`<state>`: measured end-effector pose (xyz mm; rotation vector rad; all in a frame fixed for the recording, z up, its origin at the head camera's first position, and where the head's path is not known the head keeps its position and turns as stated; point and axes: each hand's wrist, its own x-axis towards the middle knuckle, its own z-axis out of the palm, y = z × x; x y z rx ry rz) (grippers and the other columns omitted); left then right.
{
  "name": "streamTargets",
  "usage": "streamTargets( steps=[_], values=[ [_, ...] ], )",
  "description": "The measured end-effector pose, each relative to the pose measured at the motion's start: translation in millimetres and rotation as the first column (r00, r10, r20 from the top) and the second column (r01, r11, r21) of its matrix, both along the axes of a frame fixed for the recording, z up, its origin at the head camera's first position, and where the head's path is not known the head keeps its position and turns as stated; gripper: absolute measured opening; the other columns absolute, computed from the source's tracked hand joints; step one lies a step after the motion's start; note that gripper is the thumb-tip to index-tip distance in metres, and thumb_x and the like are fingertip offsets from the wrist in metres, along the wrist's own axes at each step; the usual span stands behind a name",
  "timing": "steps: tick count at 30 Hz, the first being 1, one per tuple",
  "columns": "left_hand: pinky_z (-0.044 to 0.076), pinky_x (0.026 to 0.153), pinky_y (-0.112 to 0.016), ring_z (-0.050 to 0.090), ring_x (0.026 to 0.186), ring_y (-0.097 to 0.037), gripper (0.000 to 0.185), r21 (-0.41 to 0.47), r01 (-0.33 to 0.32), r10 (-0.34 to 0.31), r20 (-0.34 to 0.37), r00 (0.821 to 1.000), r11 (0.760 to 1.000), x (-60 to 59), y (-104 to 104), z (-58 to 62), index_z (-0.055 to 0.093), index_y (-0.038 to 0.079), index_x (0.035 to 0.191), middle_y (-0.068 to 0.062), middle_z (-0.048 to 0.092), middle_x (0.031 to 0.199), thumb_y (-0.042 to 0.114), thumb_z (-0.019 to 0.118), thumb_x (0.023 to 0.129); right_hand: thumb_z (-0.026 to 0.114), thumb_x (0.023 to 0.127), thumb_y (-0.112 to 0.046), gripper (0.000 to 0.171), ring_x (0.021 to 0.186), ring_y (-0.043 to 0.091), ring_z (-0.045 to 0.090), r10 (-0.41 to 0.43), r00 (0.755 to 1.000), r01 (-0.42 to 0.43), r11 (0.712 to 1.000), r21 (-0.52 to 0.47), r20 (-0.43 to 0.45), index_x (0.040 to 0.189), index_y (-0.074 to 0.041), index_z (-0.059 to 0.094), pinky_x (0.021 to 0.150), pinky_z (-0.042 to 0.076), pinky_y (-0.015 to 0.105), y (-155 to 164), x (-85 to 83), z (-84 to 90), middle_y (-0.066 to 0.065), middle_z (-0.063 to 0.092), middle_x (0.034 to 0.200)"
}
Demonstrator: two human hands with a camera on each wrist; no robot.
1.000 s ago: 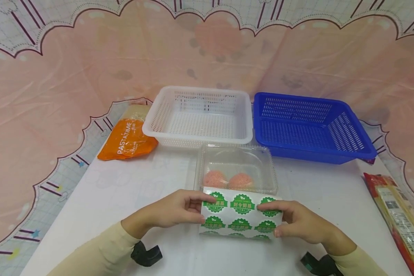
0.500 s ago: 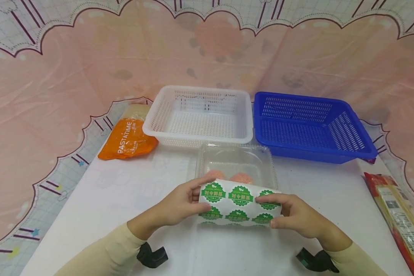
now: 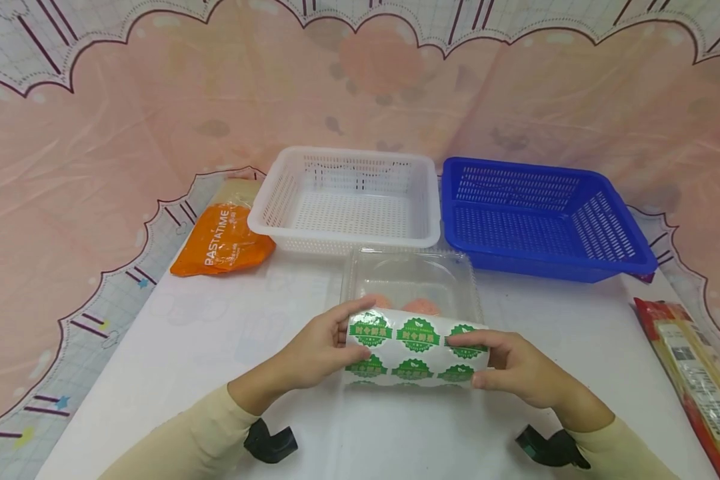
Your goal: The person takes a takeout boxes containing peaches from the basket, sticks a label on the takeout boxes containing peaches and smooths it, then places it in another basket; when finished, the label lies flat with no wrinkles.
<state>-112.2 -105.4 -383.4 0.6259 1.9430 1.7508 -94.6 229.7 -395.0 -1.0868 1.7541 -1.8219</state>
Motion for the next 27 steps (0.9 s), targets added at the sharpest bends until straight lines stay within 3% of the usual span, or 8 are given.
streamTargets(
  steps=[9,16,27],
  values=[
    [0.057,0.086,-0.035,0.067,0.108,-0.028,0.073,0.011,-0.038,0.038,0.007,0.999,0.999,-0.2,1.0,3.0,0.034,0.002,0.153,-0.021,0.064,0.128,-0.009,0.066,0.088,0.057,0.094,0.015,0.054,0.109,0.013,0.061,-0.104,0.992,0.108,0.993,0.043,-0.073,0.143,-0.006,0.053,0.086,0.054,0.026,16.2,-0.7,7.1,-0.001,0.058,0.137],
    [0.056,0.087,-0.033,0.068,0.107,-0.027,0.071,-0.008,-0.048,0.048,-0.033,0.998,0.999,0.4,1.6,5.2,0.036,0.002,0.152,-0.019,0.067,0.123,-0.01,0.066,0.089,0.056,0.09,0.021,0.057,0.114,0.01,0.059,-0.235,0.957,0.249,0.967,0.062,-0.171,0.142,-0.002,0.054,0.093,0.05,0.021,29.9,-1.7,24.2,-0.001,0.059,0.139],
    [0.057,0.086,-0.035,0.068,0.106,-0.028,0.068,0.016,-0.044,0.045,-0.036,0.998,0.999,2.4,4.4,7.1,0.041,0.005,0.15,-0.019,0.066,0.124,-0.012,0.066,0.088,0.062,0.085,0.022,0.054,0.132,0.014,0.05,-0.287,0.919,0.315,0.947,0.068,-0.272,0.137,0.009,0.053,0.104,0.042,0.022,26.6,0.1,40.7,0.006,0.057,0.143]
  ],
)
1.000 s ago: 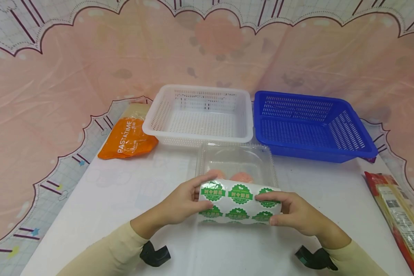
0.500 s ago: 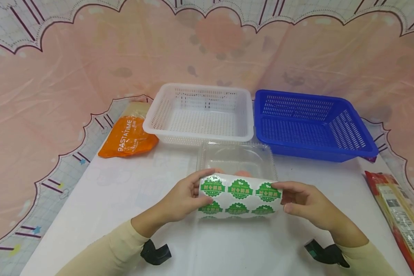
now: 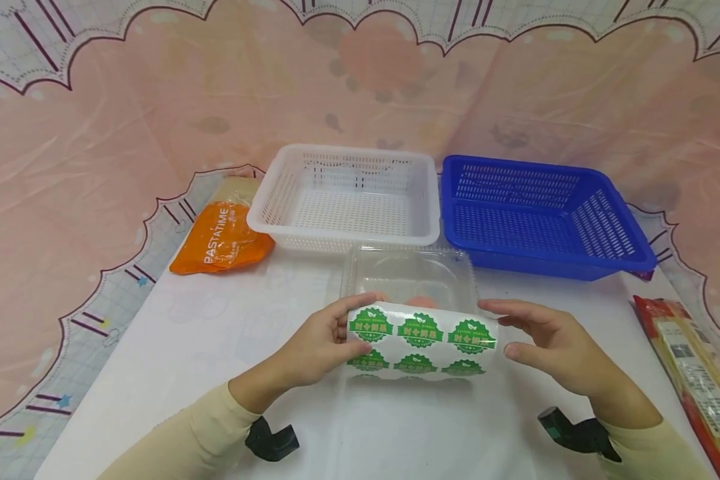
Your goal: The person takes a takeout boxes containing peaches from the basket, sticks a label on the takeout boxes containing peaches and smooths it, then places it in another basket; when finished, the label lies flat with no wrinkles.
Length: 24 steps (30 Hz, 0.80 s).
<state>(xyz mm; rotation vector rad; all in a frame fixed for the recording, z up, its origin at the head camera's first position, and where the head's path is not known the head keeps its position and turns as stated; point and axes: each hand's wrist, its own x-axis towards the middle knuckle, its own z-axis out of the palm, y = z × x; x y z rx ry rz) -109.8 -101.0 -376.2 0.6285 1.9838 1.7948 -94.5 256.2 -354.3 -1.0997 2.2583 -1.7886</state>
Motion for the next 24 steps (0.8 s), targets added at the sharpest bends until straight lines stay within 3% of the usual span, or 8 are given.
streamTargets(
  steps=[5,12,16,24],
  values=[
    [0.057,0.086,-0.035,0.068,0.107,-0.029,0.067,0.013,0.002,-0.002,-0.005,1.0,1.0,0.6,2.4,-0.6,0.043,0.004,0.149,-0.02,0.065,0.124,-0.013,0.066,0.088,0.066,0.081,0.024,0.052,0.13,0.015,0.052,-0.063,0.993,0.063,0.998,0.0,-0.096,0.131,0.011,0.057,0.108,0.038,0.022,-14.1,3.3,6.9,0.007,0.061,0.138],
    [0.057,0.087,-0.035,0.067,0.108,-0.029,0.065,0.002,0.017,-0.017,-0.028,0.999,1.0,0.6,5.8,-3.2,0.042,0.001,0.148,-0.02,0.065,0.124,-0.011,0.067,0.089,0.072,0.077,0.021,0.051,0.122,0.015,0.06,-0.126,0.966,0.135,0.99,0.025,-0.227,0.125,0.008,0.063,0.101,0.046,0.024,-36.8,5.1,16.8,0.004,0.067,0.129],
    [0.057,0.086,-0.034,0.068,0.107,-0.028,0.064,-0.018,0.01,-0.01,-0.036,0.999,1.0,1.4,7.3,-2.6,0.042,0.0,0.147,-0.02,0.065,0.123,-0.01,0.067,0.089,0.077,0.074,0.016,0.053,0.112,0.013,0.065,-0.111,0.949,0.147,0.984,0.103,-0.294,0.124,0.0,0.067,0.093,0.052,0.024,-47.7,3.2,19.6,0.006,0.069,0.124],
    [0.057,0.085,-0.032,0.068,0.106,-0.027,0.062,-0.023,0.027,-0.028,-0.052,0.998,0.999,1.1,10.0,-1.7,0.041,-0.005,0.146,-0.023,0.066,0.121,-0.007,0.067,0.09,0.08,0.075,0.011,0.053,0.103,0.017,0.068,-0.053,0.953,0.102,0.984,0.149,-0.298,0.125,-0.003,0.068,0.088,0.054,0.024,-63.3,-1.0,17.7,0.011,0.072,0.115]
  ],
)
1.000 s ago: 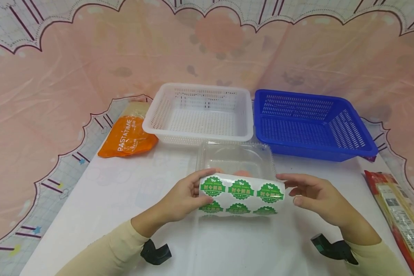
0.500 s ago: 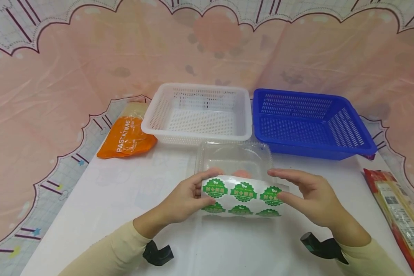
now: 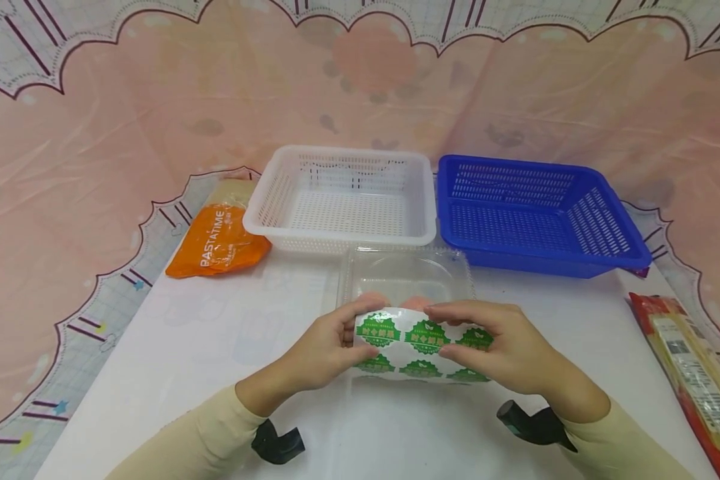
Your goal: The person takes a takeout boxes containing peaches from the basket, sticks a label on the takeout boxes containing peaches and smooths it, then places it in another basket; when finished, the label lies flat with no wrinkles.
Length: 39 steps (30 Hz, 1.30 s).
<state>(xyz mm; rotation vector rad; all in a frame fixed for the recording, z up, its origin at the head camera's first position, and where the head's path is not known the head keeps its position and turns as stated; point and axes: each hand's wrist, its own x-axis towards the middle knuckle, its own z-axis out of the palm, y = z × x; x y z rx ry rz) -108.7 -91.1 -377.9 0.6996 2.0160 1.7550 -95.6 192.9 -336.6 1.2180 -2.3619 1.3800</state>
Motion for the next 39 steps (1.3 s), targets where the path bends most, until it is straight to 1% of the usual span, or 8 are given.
streamTargets(
  steps=[8,13,17,21,26,30,35,39],
  values=[
    [0.058,0.084,-0.033,0.068,0.105,-0.027,0.062,0.013,0.012,-0.011,-0.013,1.0,1.0,0.5,0.1,0.0,0.041,-0.004,0.146,-0.022,0.066,0.12,-0.008,0.067,0.09,0.08,0.077,0.009,0.052,0.104,0.021,0.068,0.031,0.999,-0.031,1.0,0.001,0.01,0.126,-0.003,0.067,0.086,0.056,0.029,-8.1,-6.3,-6.0,0.01,0.071,0.117],
    [0.058,0.084,-0.033,0.068,0.105,-0.027,0.064,0.012,0.011,-0.011,-0.016,1.0,1.0,1.4,0.8,0.6,0.041,-0.002,0.147,-0.021,0.067,0.119,-0.009,0.067,0.089,0.08,0.078,0.008,0.052,0.102,0.02,0.068,0.045,0.999,-0.046,0.999,0.01,0.011,0.126,-0.003,0.066,0.081,0.057,0.031,-12.3,-8.2,-8.6,0.011,0.07,0.12],
    [0.058,0.084,-0.033,0.068,0.105,-0.026,0.063,0.022,0.024,-0.023,-0.037,0.999,0.999,1.7,0.8,-0.1,0.04,-0.005,0.146,-0.023,0.067,0.12,-0.009,0.067,0.089,0.079,0.079,0.007,0.05,0.103,0.02,0.068,0.065,0.998,-0.066,0.998,0.009,0.014,0.126,-0.003,0.066,0.079,0.057,0.031,-16.2,-9.7,-10.0,0.011,0.068,0.125],
    [0.058,0.084,-0.032,0.068,0.106,-0.026,0.062,0.025,0.032,-0.03,-0.055,0.998,0.999,1.6,0.9,-0.7,0.04,-0.007,0.145,-0.024,0.066,0.121,-0.009,0.067,0.089,0.079,0.081,0.004,0.049,0.106,0.02,0.067,0.072,0.997,-0.072,0.997,0.017,0.024,0.127,-0.003,0.066,0.081,0.057,0.031,-20.0,-11.2,-12.1,0.012,0.067,0.126],
    [0.058,0.083,-0.032,0.069,0.104,-0.024,0.062,0.023,0.031,-0.029,-0.064,0.997,0.999,2.3,1.5,0.1,0.041,-0.007,0.145,-0.023,0.067,0.119,-0.01,0.067,0.089,0.08,0.082,0.001,0.046,0.106,0.019,0.065,0.063,0.998,-0.064,0.997,0.044,0.03,0.126,-0.004,0.066,0.081,0.056,0.031,-25.8,-12.6,-15.2,0.007,0.068,0.123],
    [0.058,0.082,-0.032,0.07,0.101,-0.023,0.061,0.032,0.04,-0.037,-0.091,0.995,0.999,1.9,0.3,-1.5,0.04,-0.009,0.144,-0.023,0.068,0.117,-0.009,0.067,0.089,0.079,0.083,-0.001,0.044,0.102,0.017,0.064,0.053,0.998,-0.055,0.996,0.066,0.04,0.125,-0.004,0.066,0.081,0.056,0.031,-30.3,-12.3,-16.4,0.003,0.069,0.117],
    [0.059,0.081,-0.032,0.07,0.099,-0.022,0.061,0.016,0.037,-0.035,-0.103,0.994,0.999,2.1,0.1,-1.7,0.041,-0.009,0.144,-0.021,0.069,0.114,-0.008,0.068,0.089,0.079,0.083,0.0,0.043,0.098,0.016,0.063,0.046,0.999,-0.048,0.996,0.071,0.023,0.124,-0.005,0.066,0.08,0.056,0.031,-33.3,-13.0,-17.2,0.003,0.069,0.113],
    [0.059,0.081,-0.031,0.07,0.1,-0.022,0.06,0.014,0.036,-0.034,-0.099,0.995,0.999,1.9,-0.4,-1.7,0.041,-0.009,0.144,-0.021,0.069,0.115,-0.008,0.068,0.09,0.079,0.083,0.0,0.043,0.096,0.016,0.063,0.035,0.999,-0.036,0.997,0.075,0.018,0.123,-0.005,0.067,0.08,0.056,0.031,-34.3,-12.8,-17.5,0.003,0.069,0.113]
  ],
)
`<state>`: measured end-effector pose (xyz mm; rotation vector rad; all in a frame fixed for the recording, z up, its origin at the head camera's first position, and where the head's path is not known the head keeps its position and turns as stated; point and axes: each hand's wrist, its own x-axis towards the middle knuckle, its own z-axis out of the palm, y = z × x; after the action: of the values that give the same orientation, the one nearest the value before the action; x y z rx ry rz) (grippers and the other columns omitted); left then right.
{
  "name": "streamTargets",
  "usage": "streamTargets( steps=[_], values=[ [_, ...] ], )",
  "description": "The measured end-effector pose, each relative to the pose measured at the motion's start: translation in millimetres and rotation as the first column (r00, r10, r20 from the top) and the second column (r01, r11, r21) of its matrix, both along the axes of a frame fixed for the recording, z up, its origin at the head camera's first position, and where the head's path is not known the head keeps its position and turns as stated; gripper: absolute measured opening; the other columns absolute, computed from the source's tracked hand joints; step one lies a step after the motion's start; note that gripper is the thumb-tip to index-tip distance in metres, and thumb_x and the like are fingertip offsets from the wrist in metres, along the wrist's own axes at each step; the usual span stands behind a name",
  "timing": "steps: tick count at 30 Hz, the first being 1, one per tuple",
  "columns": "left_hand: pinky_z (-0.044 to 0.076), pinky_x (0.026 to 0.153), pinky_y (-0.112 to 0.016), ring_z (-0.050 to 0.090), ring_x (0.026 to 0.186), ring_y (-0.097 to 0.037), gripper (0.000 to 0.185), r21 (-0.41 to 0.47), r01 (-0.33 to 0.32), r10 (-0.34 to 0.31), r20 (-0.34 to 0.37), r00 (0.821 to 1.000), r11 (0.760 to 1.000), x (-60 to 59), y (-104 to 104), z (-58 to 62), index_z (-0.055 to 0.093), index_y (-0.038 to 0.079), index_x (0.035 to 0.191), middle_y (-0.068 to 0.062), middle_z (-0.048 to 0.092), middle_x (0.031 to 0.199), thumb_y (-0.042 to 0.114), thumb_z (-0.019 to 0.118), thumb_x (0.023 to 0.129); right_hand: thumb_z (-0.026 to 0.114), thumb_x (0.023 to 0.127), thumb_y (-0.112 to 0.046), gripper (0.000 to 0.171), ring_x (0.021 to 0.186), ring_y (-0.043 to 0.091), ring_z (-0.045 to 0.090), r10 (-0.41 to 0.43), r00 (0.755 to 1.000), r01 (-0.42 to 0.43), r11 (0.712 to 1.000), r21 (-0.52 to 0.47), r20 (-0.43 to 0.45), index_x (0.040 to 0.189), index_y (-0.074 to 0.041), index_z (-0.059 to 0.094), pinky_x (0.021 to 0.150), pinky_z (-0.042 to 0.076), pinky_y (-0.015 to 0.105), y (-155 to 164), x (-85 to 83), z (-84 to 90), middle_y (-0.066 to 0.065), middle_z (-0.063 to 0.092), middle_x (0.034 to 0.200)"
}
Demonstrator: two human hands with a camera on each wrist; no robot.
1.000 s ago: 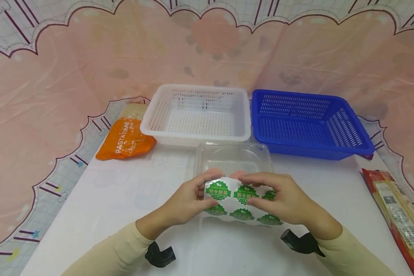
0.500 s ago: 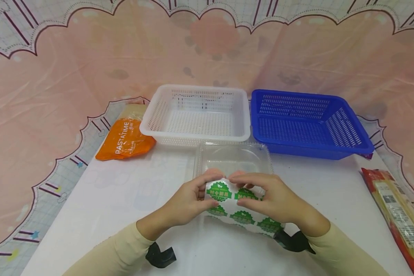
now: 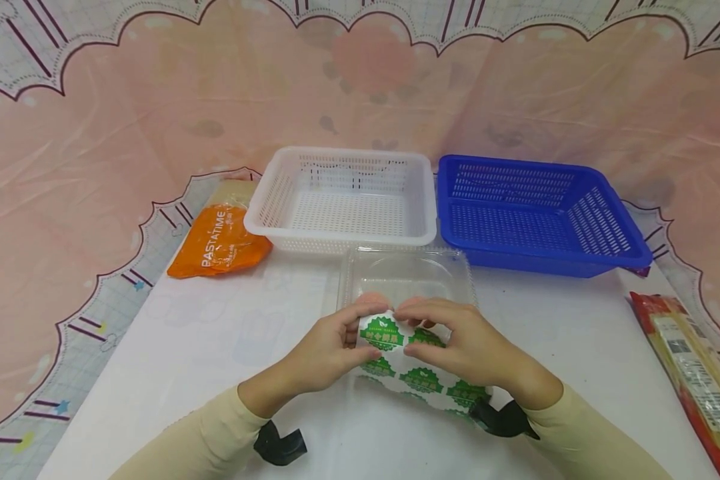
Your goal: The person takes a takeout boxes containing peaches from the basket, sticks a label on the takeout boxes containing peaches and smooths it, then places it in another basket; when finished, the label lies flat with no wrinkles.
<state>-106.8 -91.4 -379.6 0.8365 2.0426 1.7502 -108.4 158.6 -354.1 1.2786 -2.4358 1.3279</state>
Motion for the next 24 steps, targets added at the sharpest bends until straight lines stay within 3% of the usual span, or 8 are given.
streamTargets(
  steps=[12,24],
  values=[
    [0.058,0.082,-0.031,0.07,0.1,-0.021,0.061,-0.021,-0.013,0.014,0.024,1.0,1.0,-1.6,1.7,-0.1,0.041,-0.007,0.145,-0.019,0.07,0.114,-0.008,0.067,0.089,0.078,0.084,0.0,0.038,0.096,0.014,0.063,0.008,1.0,-0.008,1.0,-0.01,0.01,0.12,-0.006,0.068,0.082,0.055,0.029,-0.8,1.8,1.3,0.004,0.068,0.118],
    [0.058,0.073,-0.026,0.066,0.082,-0.013,0.061,-0.071,-0.03,0.031,0.007,1.0,0.997,-2.5,1.8,0.2,0.043,-0.003,0.146,-0.008,0.072,0.094,-0.002,0.069,0.09,0.079,0.085,-0.003,0.035,0.097,0.015,0.063,0.046,0.998,-0.047,0.998,0.032,0.039,0.119,-0.006,0.07,0.08,0.055,0.031,0.0,-0.4,-0.5,0.005,0.065,0.119]
  ],
)
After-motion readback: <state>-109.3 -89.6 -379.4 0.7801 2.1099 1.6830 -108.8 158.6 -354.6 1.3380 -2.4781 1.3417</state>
